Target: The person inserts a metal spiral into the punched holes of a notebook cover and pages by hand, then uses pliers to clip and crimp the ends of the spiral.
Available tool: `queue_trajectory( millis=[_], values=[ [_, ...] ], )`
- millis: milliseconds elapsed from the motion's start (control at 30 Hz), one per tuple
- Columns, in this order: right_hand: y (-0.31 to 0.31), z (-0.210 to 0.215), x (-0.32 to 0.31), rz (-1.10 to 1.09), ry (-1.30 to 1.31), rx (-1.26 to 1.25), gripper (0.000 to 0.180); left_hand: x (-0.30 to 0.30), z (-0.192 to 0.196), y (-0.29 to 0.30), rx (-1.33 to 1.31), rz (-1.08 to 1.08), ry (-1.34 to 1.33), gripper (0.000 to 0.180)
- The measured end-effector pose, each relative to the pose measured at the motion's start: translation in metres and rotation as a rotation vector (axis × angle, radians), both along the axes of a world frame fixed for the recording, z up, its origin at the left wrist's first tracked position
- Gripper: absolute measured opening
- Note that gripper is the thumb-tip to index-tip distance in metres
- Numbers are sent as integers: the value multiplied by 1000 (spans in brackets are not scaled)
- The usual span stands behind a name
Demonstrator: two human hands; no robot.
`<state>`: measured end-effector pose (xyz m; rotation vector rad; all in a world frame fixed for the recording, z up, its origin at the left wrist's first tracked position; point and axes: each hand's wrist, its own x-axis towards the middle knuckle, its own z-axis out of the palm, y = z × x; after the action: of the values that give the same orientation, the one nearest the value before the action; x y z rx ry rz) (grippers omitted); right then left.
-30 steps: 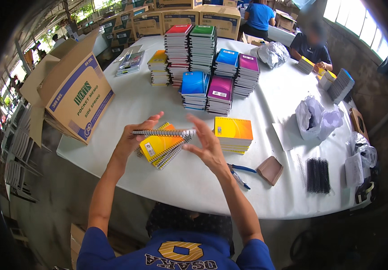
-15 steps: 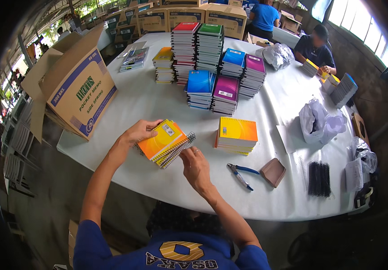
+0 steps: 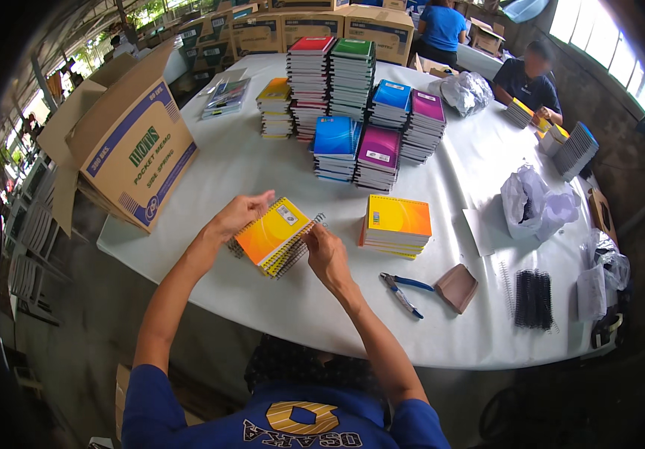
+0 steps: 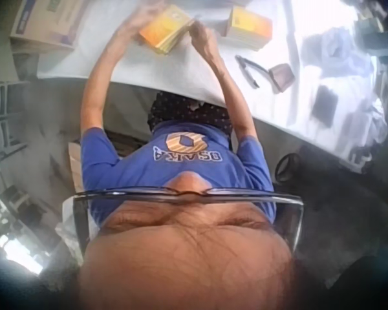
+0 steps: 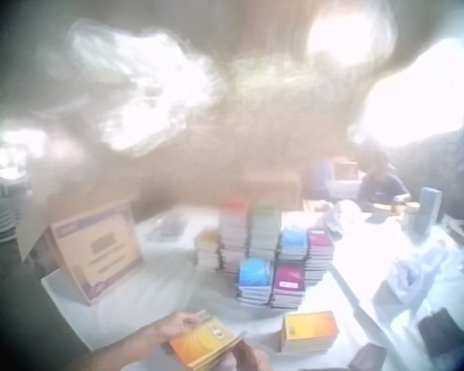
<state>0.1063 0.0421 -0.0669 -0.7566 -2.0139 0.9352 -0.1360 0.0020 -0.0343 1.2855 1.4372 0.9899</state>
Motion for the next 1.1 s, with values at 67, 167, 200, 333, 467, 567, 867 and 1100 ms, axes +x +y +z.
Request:
queue_trajectory(
  millis=[67,167,200,333,467,567,867,1100],
  values=[
    [-18,15,6,40,-130,-82,9,-4,0,-4,-131,172,-4,48],
    [-51,3,2,181,35,-375,9,-10,-3,-5,-332,-15,-220,55],
    [-58,-1,-4,178,33,-378,9,-3,-1,-4,-335,-18,-223,55],
    [-73,-1,-18,131,101,-371,9,3,-1,-7,-287,-32,-25,59],
    [-64,-3,-5,92,-46,-300,16,-8,-5,-6,-376,-36,-104,58],
    [-62,-2,-13,62,77,-177,18,-7,-2,-3,-361,-65,-98,56],
    [-47,-4,2,60,-30,-127,21,2,3,-4,-299,15,-146,55],
    [-24,-23,-5,-4,75,75,12,-1,3,14,-323,-93,-140,57]
  ],
)
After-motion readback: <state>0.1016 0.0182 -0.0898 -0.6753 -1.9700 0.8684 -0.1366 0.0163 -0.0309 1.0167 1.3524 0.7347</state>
